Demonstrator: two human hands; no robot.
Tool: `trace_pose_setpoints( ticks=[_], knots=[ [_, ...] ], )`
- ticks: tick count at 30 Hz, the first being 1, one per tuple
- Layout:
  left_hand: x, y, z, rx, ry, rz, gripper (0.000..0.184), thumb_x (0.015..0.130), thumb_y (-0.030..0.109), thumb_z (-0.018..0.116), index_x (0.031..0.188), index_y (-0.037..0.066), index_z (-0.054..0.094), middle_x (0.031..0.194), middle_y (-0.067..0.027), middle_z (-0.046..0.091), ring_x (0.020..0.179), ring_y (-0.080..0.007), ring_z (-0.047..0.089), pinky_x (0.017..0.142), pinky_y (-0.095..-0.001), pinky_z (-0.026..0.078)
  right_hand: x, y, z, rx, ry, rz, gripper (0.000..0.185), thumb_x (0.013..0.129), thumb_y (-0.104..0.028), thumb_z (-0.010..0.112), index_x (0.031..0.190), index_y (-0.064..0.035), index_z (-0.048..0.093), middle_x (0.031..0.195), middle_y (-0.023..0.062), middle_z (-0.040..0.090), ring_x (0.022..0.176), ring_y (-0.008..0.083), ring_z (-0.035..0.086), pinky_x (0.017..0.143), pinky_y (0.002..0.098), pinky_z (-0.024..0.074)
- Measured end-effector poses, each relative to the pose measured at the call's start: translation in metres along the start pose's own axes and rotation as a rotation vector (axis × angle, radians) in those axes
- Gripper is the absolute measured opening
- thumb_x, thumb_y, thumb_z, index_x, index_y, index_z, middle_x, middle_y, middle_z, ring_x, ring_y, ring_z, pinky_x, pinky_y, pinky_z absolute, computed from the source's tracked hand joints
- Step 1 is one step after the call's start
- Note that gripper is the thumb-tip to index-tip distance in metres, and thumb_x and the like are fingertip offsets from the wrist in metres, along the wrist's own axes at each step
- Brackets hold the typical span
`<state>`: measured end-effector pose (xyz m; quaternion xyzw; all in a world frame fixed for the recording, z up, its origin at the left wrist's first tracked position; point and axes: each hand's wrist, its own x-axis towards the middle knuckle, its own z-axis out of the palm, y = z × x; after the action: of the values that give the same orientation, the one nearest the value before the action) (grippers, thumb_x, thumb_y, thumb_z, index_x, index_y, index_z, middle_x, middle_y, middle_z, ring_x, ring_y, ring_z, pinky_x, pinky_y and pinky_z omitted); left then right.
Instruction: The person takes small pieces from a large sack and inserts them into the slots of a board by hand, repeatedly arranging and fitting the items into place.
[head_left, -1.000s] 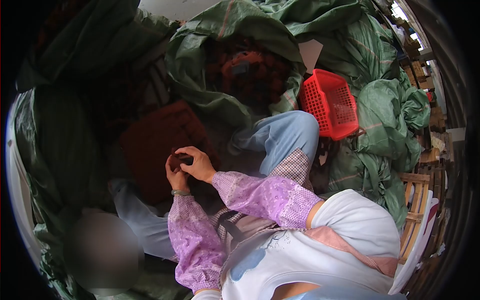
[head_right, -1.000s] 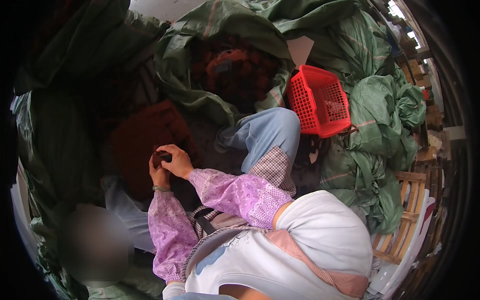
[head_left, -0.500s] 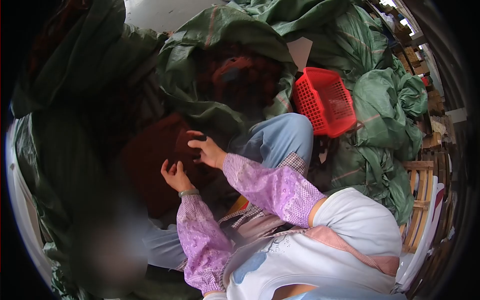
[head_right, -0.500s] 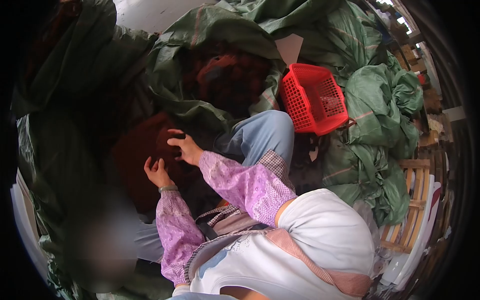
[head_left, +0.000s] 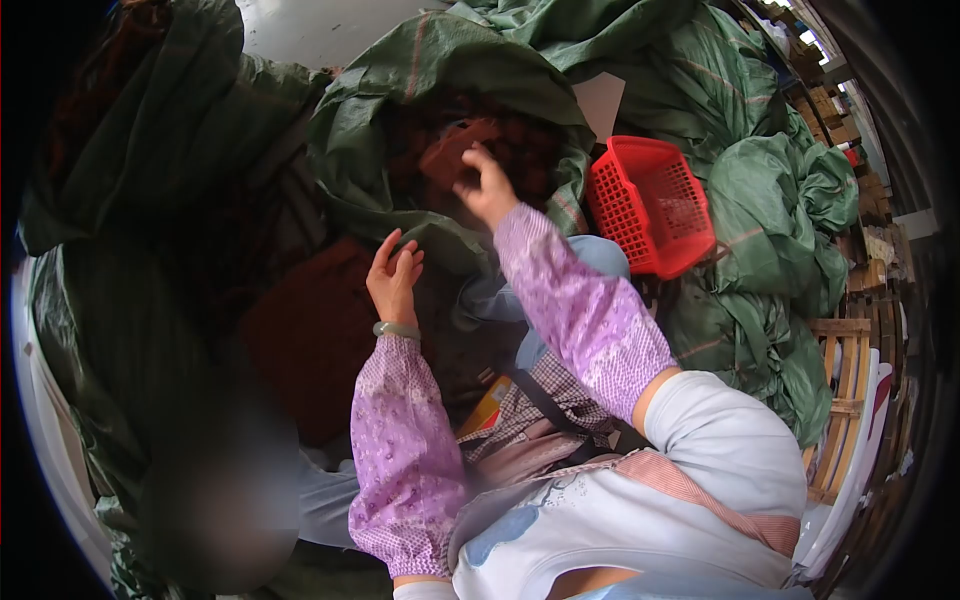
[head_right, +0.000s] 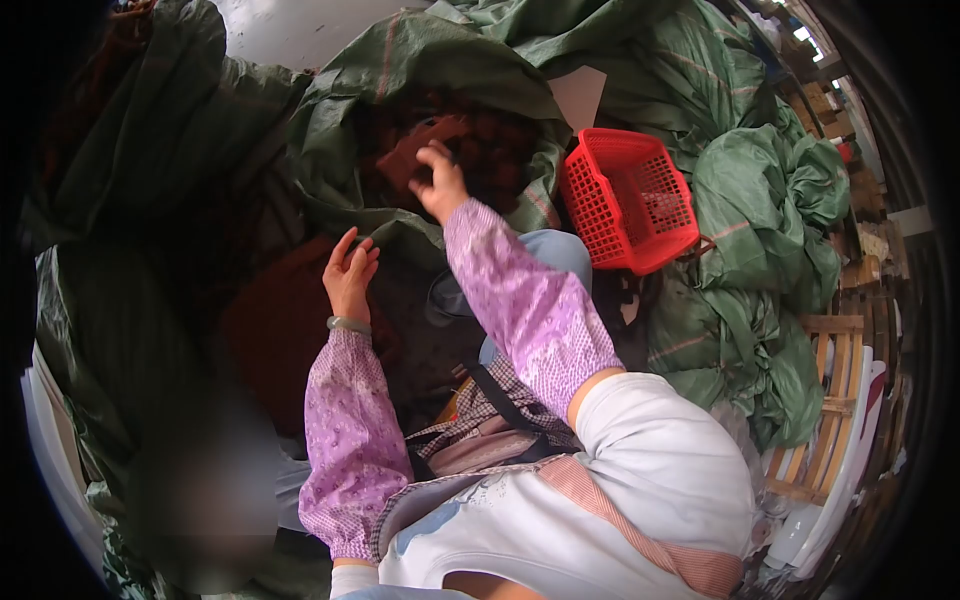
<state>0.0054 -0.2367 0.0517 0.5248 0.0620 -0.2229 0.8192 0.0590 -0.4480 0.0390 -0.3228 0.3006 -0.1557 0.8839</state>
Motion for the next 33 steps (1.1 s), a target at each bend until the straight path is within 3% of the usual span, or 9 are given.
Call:
trace_pose_setpoints(
  ticks=[5,7,9,10,13,18,25,31,33],
  knots=[
    [0.013,0.022,0.019,0.11,-0.005,0.095,0.042,0.079,0.011,0.057,0.12,0.01,0.046,0.11,-0.0098,0.054,0.091,-0.0162,0.056,0.078,-0.0261,0.044,0.093,-0.093,0.004,0.087,0.024,-0.132,0.028,0.072,-0.019,0.064,0.096,-0.0169,0.051,0.1,0.0062,0.048,0.099,0.024,0.044,0.083,0.0515,0.037],
    [0.023,-0.001,-0.012,0.243,-0.005,0.269,0.045,0.076,0.012,0.058,0.12,0.011,0.047,0.107,-0.011,0.056,0.091,-0.0202,0.056,0.08,-0.0294,0.044,0.068,-0.127,0.014,-0.213,0.07,0.077,0.05,0.068,-0.03,0.07,0.109,-0.0136,0.047,0.109,0.0109,0.047,0.106,0.0269,0.043,0.089,0.0486,0.0345],
    [0.018,-0.019,-0.062,0.747,0.109,0.332,0.062,0.068,0.014,0.065,0.125,0.016,0.04,0.117,-0.0158,0.049,0.102,-0.0303,0.05,0.088,-0.0343,0.039,0.103,-0.125,-0.018,-0.981,0.327,-0.3,0.068,0.065,-0.041,0.069,0.119,-0.0088,0.042,0.12,0.0156,0.043,0.113,0.0296,0.04,0.093,0.0412,0.0336],
    [0.01,-0.026,-0.083,1.023,0.224,0.235,0.074,0.064,0.017,0.069,0.129,0.019,0.032,0.125,-0.0171,0.038,0.111,-0.0334,0.04,0.092,-0.0402,0.035,0.121,-0.124,-0.036,-1.366,0.502,-0.458,0.077,0.064,-0.047,0.067,0.123,-0.0063,0.039,0.125,0.0186,0.041,0.115,0.0309,0.04,0.094,0.0369,0.0339],
    [-0.016,-0.019,-0.099,1.42,0.391,-0.377,0.108,0.056,0.027,0.077,0.136,0.026,0.003,0.141,-0.0163,-0.001,0.129,-0.0367,0.004,0.096,-0.0584,0.02,0.161,-0.133,-0.061,-1.417,0.418,-0.459,0.067,0.068,-0.047,0.062,0.117,-0.0047,0.046,0.118,0.0186,0.047,0.109,0.0302,0.046,0.092,0.0365,0.0362],
    [-0.018,-0.048,-0.111,1.614,0.35,-0.558,0.121,0.051,0.035,0.08,0.135,0.03,-0.008,0.14,-0.0158,-0.015,0.129,-0.0348,-0.011,0.095,-0.0639,0.013,0.196,-0.125,-0.007,-1.727,0.197,-0.567,0.049,0.068,-0.048,0.06,0.107,-0.0179,0.054,0.108,0.0118,0.056,0.099,0.0282,0.054,0.083,0.0377,0.0425],
    [-0.008,-0.071,-0.114,1.679,0.414,-0.631,0.129,0.046,0.042,0.081,0.135,0.024,-0.011,0.138,-0.0202,-0.018,0.127,-0.0381,-0.016,0.094,-0.0647,0.009,0.264,-0.065,0.072,-1.691,0.397,-0.267,0.074,0.061,-0.063,0.059,0.112,-0.0097,0.051,0.11,0.0154,0.055,0.102,0.0316,0.052,0.085,0.039,0.0413],
    [-0.007,-0.079,-0.119,1.76,0.437,-0.653,0.133,0.042,0.048,0.08,0.135,0.021,-0.012,0.138,-0.0219,-0.016,0.127,-0.0397,-0.014,0.094,-0.0648,0.011,0.328,-0.093,0.087,-1.221,0.299,-0.227,0.029,0.072,-0.018,0.049,0.093,-0.001,0.06,0.084,0.0177,0.063,0.074,0.0291,0.062,0.066,0.0348,0.0501],
    [-0.006,-0.078,-0.117,1.76,0.431,-0.652,0.133,0.043,0.048,0.08,0.135,0.02,-0.012,0.138,-0.0223,-0.016,0.127,-0.0402,-0.013,0.094,-0.0647,0.012,0.346,-0.124,0.102,-0.931,0.364,-0.534,0.026,0.074,-0.014,0.046,0.091,-0.0007,0.06,0.076,0.0122,0.064,0.064,0.0259,0.062,0.057,0.0324,0.0504]
  ],
)
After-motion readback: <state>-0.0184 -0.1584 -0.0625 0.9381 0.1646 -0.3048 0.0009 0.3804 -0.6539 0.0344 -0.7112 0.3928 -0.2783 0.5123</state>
